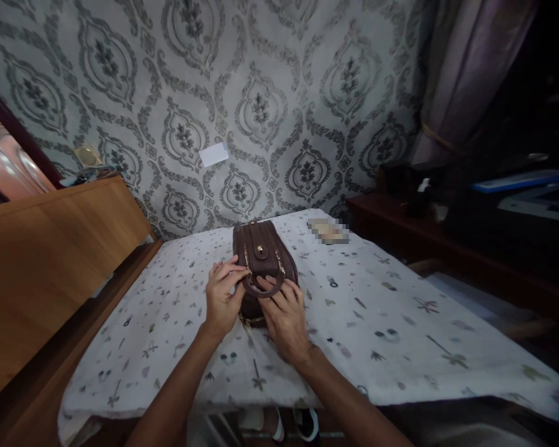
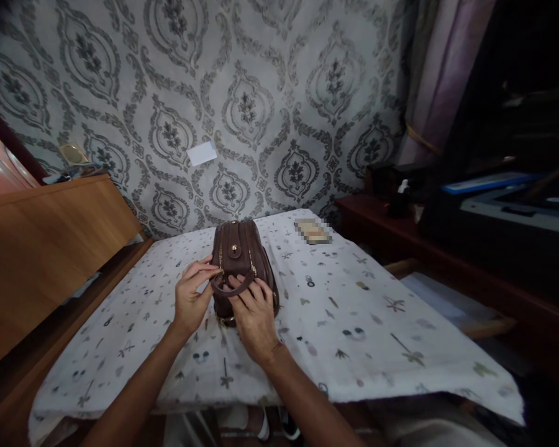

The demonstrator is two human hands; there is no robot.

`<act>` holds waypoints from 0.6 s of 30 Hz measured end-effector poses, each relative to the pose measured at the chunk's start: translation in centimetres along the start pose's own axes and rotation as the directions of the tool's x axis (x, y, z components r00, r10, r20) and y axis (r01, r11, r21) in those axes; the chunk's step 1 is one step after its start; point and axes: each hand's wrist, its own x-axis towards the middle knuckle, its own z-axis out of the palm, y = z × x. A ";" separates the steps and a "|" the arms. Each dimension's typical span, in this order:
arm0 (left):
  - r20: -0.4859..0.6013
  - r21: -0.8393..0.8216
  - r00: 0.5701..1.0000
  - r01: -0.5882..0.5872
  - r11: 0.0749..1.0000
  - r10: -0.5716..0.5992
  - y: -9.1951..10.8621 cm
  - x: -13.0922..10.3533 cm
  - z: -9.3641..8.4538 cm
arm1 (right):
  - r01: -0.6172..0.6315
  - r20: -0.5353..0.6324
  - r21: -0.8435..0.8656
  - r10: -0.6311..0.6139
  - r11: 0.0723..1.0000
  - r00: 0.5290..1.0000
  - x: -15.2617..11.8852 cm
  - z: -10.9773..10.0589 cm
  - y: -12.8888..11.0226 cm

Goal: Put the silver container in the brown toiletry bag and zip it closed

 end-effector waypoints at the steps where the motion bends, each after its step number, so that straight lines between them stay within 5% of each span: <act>1: 0.006 0.012 1.000 -0.009 1.000 0.009 0.0 -0.1 0.0 | -0.002 0.002 -0.001 0.002 1.000 1.000 0.0 0.0 0.0; 18: 0.181 0.145 0.979 -0.125 0.981 0.098 0.0 -0.1 -1.4 | 0.019 -0.020 0.026 -0.018 0.999 1.000 0.0 -0.3 0.1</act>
